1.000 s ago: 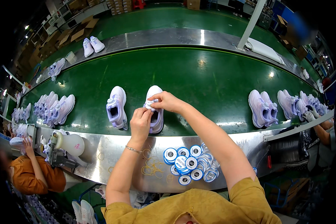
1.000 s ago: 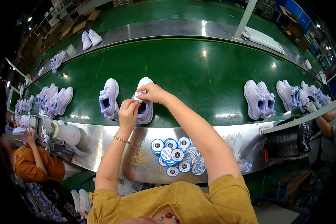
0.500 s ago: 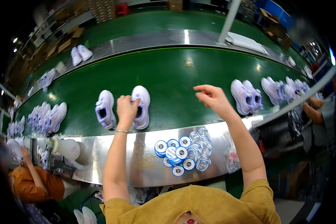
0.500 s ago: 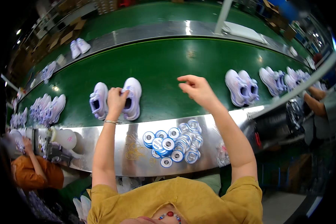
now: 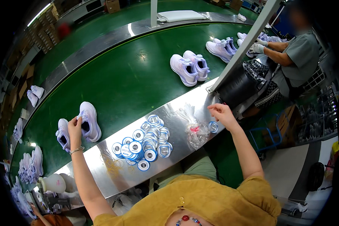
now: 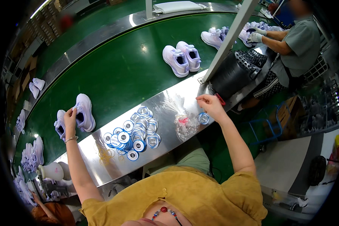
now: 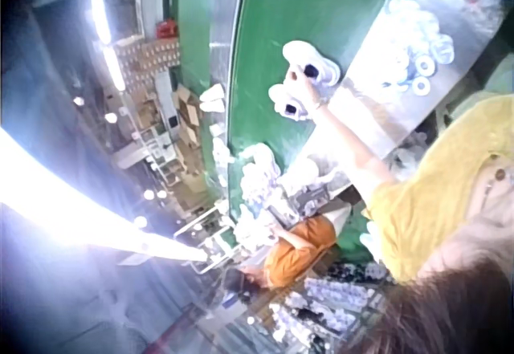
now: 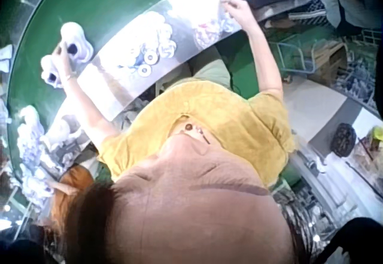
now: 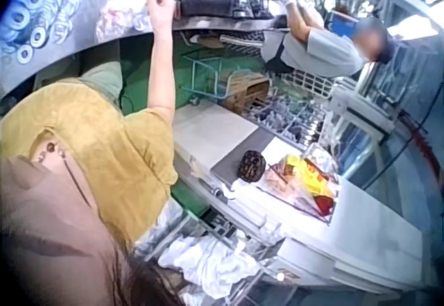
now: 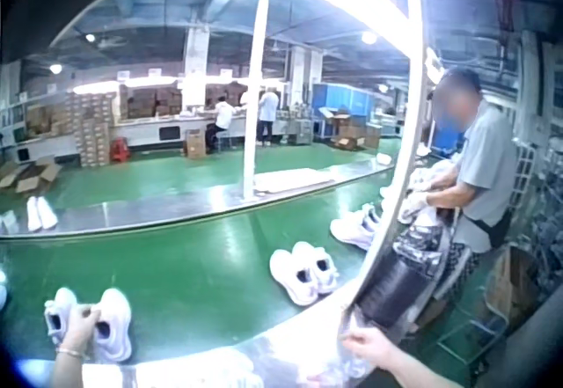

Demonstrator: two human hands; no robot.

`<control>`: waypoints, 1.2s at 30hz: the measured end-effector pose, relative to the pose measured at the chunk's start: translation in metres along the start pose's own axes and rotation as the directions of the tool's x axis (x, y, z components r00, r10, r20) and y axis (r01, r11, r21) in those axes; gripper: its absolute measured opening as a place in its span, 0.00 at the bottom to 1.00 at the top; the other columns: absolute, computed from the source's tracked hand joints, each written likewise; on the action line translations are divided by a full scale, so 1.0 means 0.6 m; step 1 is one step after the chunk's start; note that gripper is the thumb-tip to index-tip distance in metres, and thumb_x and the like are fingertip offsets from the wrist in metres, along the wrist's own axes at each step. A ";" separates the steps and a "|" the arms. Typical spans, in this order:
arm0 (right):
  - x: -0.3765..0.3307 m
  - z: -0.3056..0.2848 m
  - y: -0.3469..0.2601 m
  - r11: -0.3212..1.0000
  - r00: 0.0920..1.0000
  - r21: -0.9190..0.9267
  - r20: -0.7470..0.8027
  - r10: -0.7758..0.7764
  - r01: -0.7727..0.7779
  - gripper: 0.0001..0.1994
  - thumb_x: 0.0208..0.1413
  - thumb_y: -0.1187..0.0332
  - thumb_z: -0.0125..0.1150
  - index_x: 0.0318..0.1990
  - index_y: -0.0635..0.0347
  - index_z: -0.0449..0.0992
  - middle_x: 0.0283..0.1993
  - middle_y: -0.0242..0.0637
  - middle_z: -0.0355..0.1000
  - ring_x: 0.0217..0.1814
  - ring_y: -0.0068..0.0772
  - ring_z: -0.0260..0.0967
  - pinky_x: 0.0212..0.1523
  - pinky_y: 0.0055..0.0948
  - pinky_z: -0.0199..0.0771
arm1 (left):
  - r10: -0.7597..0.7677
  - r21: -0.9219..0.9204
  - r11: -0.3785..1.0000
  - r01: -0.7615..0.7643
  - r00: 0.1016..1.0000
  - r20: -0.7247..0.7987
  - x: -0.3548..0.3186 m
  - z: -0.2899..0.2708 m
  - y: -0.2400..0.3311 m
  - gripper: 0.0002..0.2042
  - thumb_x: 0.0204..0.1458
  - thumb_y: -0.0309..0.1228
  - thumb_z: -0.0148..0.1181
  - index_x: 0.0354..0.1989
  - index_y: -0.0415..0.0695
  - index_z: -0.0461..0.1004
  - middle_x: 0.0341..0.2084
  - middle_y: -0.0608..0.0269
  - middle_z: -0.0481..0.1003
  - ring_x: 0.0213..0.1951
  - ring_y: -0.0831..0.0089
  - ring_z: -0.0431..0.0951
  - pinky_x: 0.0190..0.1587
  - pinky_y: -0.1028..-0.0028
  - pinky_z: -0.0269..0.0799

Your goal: The person attaches circular tags to pairs of white sneakers on a moving conveyor belt. They pick up a tag, place it on the shoe tongue, and secure it with a rubber band. The process repeats for multiple pairs as they move along the line.

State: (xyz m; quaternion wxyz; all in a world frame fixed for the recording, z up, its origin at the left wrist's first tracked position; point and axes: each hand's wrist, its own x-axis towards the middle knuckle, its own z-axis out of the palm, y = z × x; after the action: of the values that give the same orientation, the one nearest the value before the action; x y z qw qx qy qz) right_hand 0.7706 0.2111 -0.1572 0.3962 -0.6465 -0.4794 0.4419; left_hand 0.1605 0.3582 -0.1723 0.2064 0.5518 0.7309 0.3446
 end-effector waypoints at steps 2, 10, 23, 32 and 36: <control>-0.006 0.000 0.015 1.000 1.000 -0.009 0.001 -0.015 0.015 0.10 0.54 0.71 0.59 0.41 0.67 0.77 0.27 0.27 0.71 0.27 0.16 0.65 0.28 0.17 0.64 | -0.007 -0.056 0.998 0.001 0.994 -0.109 -0.027 -0.005 0.022 0.20 0.53 0.36 0.61 0.48 0.31 0.72 0.39 0.54 0.75 0.36 0.73 0.73 0.40 0.75 0.69; 0.076 0.042 0.023 0.924 0.949 -0.235 -0.019 -0.316 0.303 0.09 0.51 0.70 0.60 0.37 0.64 0.78 0.32 0.42 0.75 0.33 0.35 0.72 0.36 0.30 0.70 | 0.270 -0.097 0.922 -0.374 0.803 -0.531 -0.278 0.008 0.183 0.11 0.58 0.26 0.55 0.46 0.33 0.72 0.40 0.56 0.76 0.41 0.72 0.75 0.43 0.77 0.71; 0.281 0.130 0.047 0.726 0.983 -0.671 0.023 -0.183 0.151 0.09 0.44 0.61 0.64 0.29 0.56 0.82 0.30 0.43 0.77 0.35 0.44 0.75 0.37 0.41 0.74 | 0.646 -0.195 0.762 -0.618 0.749 0.148 -0.503 0.243 0.356 0.08 0.50 0.21 0.57 0.40 0.37 0.74 0.36 0.52 0.76 0.39 0.56 0.75 0.43 0.65 0.71; 0.165 0.041 0.004 0.796 0.934 0.513 -0.033 -0.355 0.321 0.05 0.55 0.71 0.59 0.35 0.64 0.76 0.34 0.32 0.75 0.35 0.20 0.69 0.39 0.22 0.69 | 0.773 -0.055 0.555 -0.830 0.491 0.401 -0.464 0.423 0.407 0.19 0.53 0.35 0.57 0.51 0.37 0.70 0.54 0.45 0.67 0.60 0.51 0.63 0.60 0.60 0.60; 0.081 -0.039 -0.054 0.638 0.926 0.681 -0.176 -0.334 0.359 0.05 0.61 0.73 0.52 0.40 0.63 0.73 0.35 0.39 0.74 0.35 0.27 0.72 0.41 0.27 0.74 | 0.730 -0.050 0.610 -0.791 0.536 0.424 -0.473 0.451 0.379 0.23 0.51 0.35 0.60 0.54 0.37 0.68 0.56 0.44 0.65 0.60 0.49 0.63 0.60 0.58 0.59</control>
State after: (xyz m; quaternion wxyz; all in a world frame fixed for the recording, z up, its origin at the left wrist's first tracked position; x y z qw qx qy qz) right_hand 0.7911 0.2637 -0.1291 0.6967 -0.3500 -0.3833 0.4952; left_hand 0.5830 0.1985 -0.2112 0.1397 0.8863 0.3809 0.2233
